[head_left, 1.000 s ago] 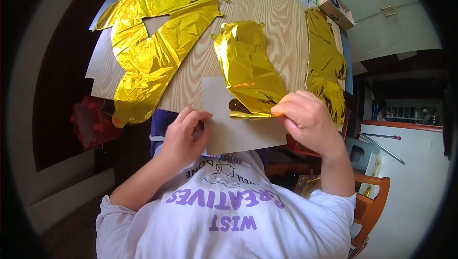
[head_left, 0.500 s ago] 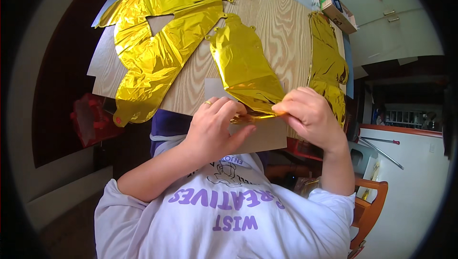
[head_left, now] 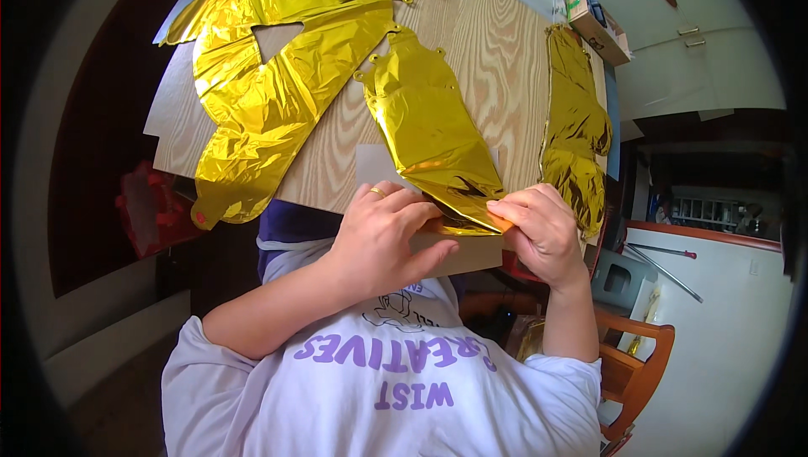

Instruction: Folding gold foil balloons and placing them into clear plastic packaging with cardboard backings.

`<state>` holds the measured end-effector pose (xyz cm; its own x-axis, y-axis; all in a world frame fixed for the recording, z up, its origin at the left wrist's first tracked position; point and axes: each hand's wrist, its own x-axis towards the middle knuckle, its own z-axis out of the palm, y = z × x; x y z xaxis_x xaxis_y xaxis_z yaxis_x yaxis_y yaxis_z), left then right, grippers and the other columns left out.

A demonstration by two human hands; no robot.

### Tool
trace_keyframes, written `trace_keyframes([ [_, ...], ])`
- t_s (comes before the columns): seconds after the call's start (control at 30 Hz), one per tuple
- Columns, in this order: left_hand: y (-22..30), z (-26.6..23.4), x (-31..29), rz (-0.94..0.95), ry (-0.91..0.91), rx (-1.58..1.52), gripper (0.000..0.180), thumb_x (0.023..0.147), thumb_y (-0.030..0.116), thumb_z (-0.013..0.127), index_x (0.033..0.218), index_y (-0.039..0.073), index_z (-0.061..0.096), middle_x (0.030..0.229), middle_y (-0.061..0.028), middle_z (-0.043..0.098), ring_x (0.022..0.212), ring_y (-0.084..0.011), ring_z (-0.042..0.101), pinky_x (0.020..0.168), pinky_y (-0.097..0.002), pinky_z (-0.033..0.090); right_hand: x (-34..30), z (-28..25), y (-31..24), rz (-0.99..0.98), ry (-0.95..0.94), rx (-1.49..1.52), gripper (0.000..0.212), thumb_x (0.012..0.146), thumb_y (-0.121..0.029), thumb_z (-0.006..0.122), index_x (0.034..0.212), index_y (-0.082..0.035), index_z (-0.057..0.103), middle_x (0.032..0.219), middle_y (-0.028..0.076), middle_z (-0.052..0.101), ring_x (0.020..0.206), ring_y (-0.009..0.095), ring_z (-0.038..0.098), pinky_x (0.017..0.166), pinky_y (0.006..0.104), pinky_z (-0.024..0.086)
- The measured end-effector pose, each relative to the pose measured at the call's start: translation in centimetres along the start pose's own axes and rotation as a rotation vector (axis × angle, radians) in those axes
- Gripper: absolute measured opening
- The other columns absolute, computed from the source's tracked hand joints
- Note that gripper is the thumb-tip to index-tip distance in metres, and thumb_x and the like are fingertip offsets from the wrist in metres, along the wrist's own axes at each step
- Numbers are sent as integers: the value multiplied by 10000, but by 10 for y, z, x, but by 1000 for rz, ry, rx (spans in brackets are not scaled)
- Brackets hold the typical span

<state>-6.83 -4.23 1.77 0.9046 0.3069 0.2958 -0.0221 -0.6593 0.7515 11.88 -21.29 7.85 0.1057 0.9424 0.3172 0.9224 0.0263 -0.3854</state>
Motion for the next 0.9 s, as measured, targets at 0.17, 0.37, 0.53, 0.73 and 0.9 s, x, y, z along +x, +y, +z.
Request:
trace_keyframes([
  [0.17, -3, 6, -7, 39, 24, -21, 237, 827, 181, 778, 1029, 60, 747, 870, -58, 724, 769, -255, 661, 746, -382, 489, 5, -2, -4, 74, -90, -16, 513, 663, -80, 841, 1158, -80, 709, 1029, 85, 683, 920, 279, 633, 752, 390, 498],
  [0.37, 5, 1, -12, -420, -65, -535, 106, 965, 76, 693, 999, -24, 695, 769, -8, 677, 731, -32, 613, 597, -219, 489, -28, -6, 44, 974, 23, 785, 558, 968, -378, 704, 1333, 27, 585, 1124, 98, 654, 938, 126, 624, 807, 284, 522],
  [0.53, 9, 10, -26, -587, -80, -914, 115, 1015, 84, 647, 1037, -24, 681, 866, 18, 681, 742, -33, 584, 654, -197, 483, -32, 7, 54, 1213, -102, 1234, 474, 1015, -307, 635, 1321, 46, 554, 1090, 86, 658, 943, 112, 619, 838, 278, 514],
  [0.73, 22, 15, -54, -783, -151, -1255, 171, 1023, 102, 631, 1150, -12, 613, 976, -2, 679, 820, -55, 609, 737, -220, 514, -31, 32, 42, 1111, 3, 1352, 505, 936, -63, 675, 1386, 40, 468, 1038, 80, 694, 883, 116, 678, 785, 252, 550],
  [0.9, 26, -8, -64, -1032, -455, -1143, 202, 1029, 182, 630, 1099, -7, 639, 925, -22, 685, 820, -77, 643, 720, -249, 542, -38, 50, 24, 1070, 124, 1190, 467, 960, -9, 623, 1386, 69, 451, 1014, 102, 704, 851, 129, 678, 775, 253, 550],
])
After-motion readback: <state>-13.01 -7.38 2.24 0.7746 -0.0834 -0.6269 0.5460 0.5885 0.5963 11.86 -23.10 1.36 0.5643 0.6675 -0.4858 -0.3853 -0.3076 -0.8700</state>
